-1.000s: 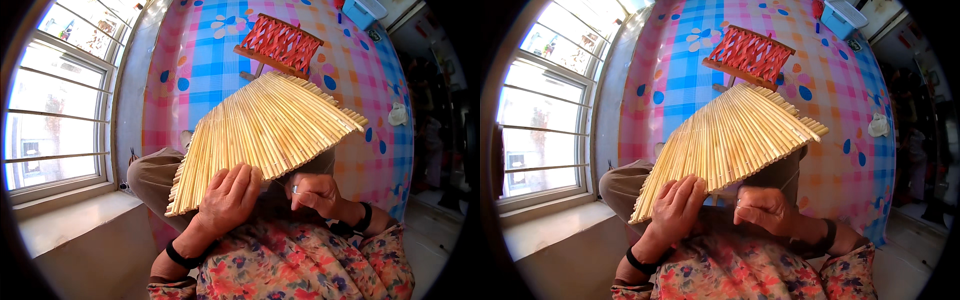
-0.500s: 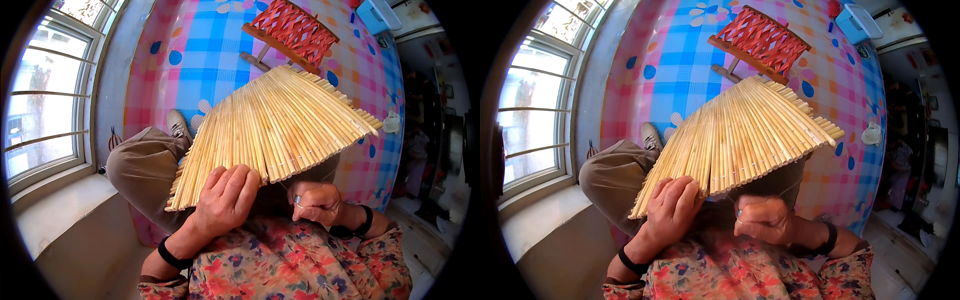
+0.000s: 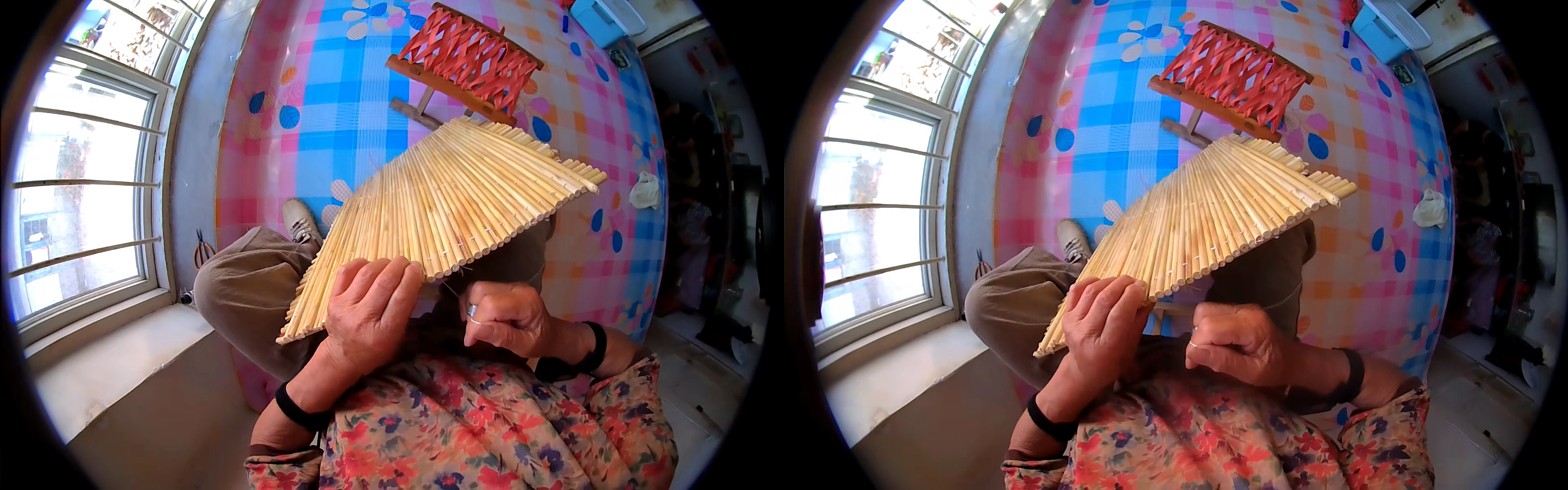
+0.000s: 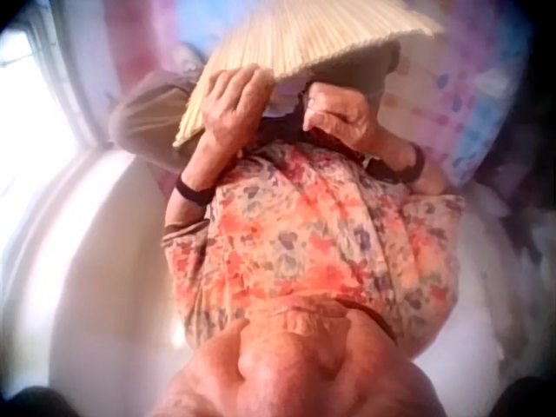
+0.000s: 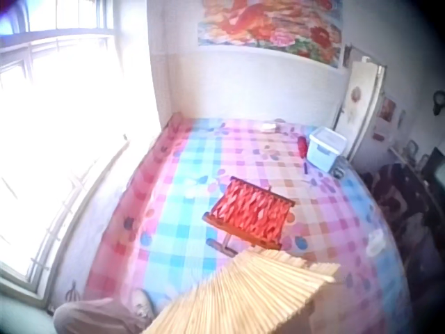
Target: The person sews together strips of bamboo with a needle and thread. They pass the needle through holes in the bamboo slats, pull the thread tight, and align the slats to construct a flat mat.
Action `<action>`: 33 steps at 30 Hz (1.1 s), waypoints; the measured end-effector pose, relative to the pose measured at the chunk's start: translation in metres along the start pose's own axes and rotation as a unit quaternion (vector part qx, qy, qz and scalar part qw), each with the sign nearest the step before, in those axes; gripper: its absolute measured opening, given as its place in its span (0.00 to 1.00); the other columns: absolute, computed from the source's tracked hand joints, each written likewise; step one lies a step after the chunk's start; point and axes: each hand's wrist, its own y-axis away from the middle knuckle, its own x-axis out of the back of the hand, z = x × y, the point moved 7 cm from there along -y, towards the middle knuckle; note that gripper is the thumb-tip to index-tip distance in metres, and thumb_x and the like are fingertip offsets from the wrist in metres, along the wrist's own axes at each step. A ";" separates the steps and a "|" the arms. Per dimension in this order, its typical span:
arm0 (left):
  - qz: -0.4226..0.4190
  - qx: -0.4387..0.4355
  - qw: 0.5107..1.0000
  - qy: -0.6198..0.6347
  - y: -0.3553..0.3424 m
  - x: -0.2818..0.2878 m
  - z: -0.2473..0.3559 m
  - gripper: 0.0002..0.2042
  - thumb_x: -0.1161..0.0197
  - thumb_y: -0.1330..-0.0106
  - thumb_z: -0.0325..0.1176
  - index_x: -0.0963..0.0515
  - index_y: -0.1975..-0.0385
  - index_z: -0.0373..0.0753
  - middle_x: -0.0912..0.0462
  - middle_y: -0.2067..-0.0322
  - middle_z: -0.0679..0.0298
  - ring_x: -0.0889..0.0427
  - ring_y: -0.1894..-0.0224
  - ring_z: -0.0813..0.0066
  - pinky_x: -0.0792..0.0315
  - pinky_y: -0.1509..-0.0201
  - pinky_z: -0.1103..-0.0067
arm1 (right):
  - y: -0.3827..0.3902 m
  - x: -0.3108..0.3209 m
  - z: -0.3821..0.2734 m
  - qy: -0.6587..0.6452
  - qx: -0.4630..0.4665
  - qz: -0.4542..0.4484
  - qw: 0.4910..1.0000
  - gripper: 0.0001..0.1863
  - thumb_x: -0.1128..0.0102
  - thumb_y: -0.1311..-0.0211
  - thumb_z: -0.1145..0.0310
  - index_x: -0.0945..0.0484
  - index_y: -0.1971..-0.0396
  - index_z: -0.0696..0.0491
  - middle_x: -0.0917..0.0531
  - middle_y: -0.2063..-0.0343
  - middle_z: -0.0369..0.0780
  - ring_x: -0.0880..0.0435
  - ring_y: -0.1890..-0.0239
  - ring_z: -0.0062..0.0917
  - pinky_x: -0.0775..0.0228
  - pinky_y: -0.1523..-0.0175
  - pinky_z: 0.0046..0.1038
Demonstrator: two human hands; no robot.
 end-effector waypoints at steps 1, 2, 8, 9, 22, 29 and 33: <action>-0.001 -0.009 1.000 -0.001 -0.001 0.000 0.000 0.18 0.36 0.49 0.27 0.23 0.56 0.32 0.20 0.60 0.60 0.19 0.59 0.67 0.27 0.55 0.69 | 0.001 0.000 0.000 0.002 0.003 0.002 1.000 0.08 0.42 0.33 0.71 0.21 0.73 0.56 0.24 0.75 0.39 0.25 0.71 0.28 0.33 0.65 0.27; -0.002 -0.018 1.000 -0.001 -0.003 0.000 0.000 0.18 0.37 0.50 0.27 0.23 0.56 0.32 0.20 0.60 0.60 0.19 0.59 0.66 0.27 0.54 0.69 | 0.001 0.000 -0.001 -0.015 0.000 0.013 1.000 0.09 0.43 0.32 0.70 0.21 0.73 0.57 0.24 0.74 0.39 0.25 0.70 0.27 0.33 0.64 0.27; -0.009 -0.022 1.000 0.013 -0.021 -0.002 -0.007 0.15 0.32 0.51 0.23 0.24 0.62 0.34 0.19 0.64 0.59 0.19 0.62 0.62 0.26 0.55 0.68 | 0.004 0.020 0.008 -0.136 0.003 0.124 0.983 0.16 0.50 0.27 0.64 0.22 0.71 0.58 0.21 0.68 0.39 0.26 0.66 0.21 0.34 0.57 0.25; -0.004 -0.022 1.000 0.015 -0.026 -0.002 -0.007 0.15 0.29 0.52 0.21 0.24 0.64 0.35 0.19 0.65 0.59 0.18 0.64 0.60 0.26 0.57 0.68 | 0.005 0.028 0.008 -0.121 0.022 0.156 0.980 0.16 0.50 0.27 0.63 0.22 0.71 0.58 0.21 0.66 0.40 0.26 0.65 0.21 0.33 0.56 0.25; -0.032 0.036 0.999 -0.016 -0.050 0.002 -0.040 0.13 0.33 0.42 0.29 0.24 0.59 0.36 0.17 0.62 0.57 0.18 0.62 0.57 0.26 0.59 0.69 | 0.136 0.126 0.044 0.042 -0.197 0.262 0.944 0.08 0.39 0.34 0.69 0.18 0.69 0.58 0.24 0.77 0.30 0.29 0.77 0.10 0.37 0.74 0.15; -0.047 0.085 0.995 -0.011 -0.076 -0.006 -0.078 0.12 0.35 0.42 0.30 0.23 0.58 0.39 0.17 0.62 0.56 0.18 0.60 0.54 0.24 0.59 0.67 | 0.254 0.181 0.057 0.127 -0.218 0.370 0.894 0.05 0.39 0.36 0.72 0.17 0.67 0.57 0.23 0.78 0.31 0.29 0.80 0.11 0.38 0.76 0.17; -0.055 0.079 0.995 0.000 -0.088 -0.002 -0.088 0.13 0.35 0.41 0.30 0.23 0.57 0.40 0.17 0.62 0.56 0.17 0.60 0.54 0.24 0.57 0.69 | 0.289 0.208 0.065 0.142 -0.169 0.438 0.871 0.06 0.40 0.35 0.71 0.18 0.68 0.57 0.22 0.77 0.32 0.30 0.83 0.13 0.38 0.78 0.18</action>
